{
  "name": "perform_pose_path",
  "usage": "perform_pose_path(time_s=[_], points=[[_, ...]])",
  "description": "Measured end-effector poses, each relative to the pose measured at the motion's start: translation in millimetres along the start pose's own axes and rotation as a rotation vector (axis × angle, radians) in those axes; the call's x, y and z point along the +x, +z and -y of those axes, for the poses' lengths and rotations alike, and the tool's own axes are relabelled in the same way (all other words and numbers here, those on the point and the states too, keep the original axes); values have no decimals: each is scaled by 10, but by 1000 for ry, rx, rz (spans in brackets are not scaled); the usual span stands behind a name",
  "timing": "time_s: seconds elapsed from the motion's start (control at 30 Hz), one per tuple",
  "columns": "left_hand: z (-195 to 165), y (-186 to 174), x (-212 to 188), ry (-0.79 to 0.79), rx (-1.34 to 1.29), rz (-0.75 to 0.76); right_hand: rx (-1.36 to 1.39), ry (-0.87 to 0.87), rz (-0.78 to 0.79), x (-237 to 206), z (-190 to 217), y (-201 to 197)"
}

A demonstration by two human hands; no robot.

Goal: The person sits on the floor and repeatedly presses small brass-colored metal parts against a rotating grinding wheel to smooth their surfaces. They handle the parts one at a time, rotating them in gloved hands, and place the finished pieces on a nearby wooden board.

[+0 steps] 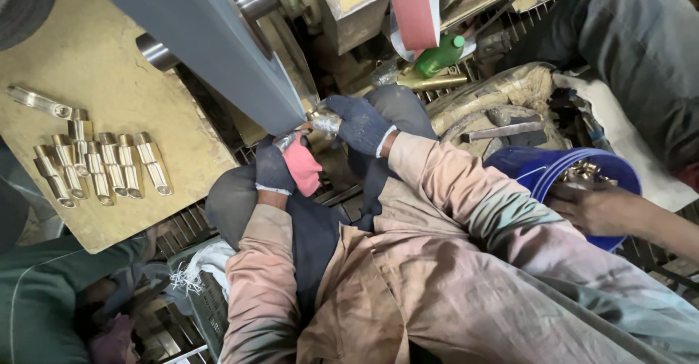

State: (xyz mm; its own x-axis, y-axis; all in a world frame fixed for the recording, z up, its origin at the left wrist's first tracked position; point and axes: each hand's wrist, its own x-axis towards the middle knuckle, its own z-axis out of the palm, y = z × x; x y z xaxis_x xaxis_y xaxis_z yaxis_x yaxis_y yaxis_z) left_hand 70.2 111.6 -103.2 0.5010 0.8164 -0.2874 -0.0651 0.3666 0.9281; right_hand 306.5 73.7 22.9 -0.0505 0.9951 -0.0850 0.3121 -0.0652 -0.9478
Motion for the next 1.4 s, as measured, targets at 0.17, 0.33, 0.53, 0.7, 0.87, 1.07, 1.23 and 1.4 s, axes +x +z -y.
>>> perform_pose_path(time_s=[0.17,0.33,0.53,0.7,0.87,1.07,1.23,1.4], points=[[1,83,25,-1,19,39,16,32,-77,-99,-17,-56],[24,178,40,-5,32,58,-47,-41,-135,-222,-109,-162],[0,105,10,4,35,18,-224,-85,-155,-54,-54,-45],[-50,59,-17,10,30,-12,146,212,-30,5,88,8],[-44,164,3,11,44,24,156,137,-113,-172,46,-97],[-33,208,15,9,57,29,-22,31,-155,-195,-96,-129],[-84,121,-32,11,58,-10,273,299,-46,-32,14,16],[-113,148,-23,14,55,-17,214,228,-73,-57,103,-16]])
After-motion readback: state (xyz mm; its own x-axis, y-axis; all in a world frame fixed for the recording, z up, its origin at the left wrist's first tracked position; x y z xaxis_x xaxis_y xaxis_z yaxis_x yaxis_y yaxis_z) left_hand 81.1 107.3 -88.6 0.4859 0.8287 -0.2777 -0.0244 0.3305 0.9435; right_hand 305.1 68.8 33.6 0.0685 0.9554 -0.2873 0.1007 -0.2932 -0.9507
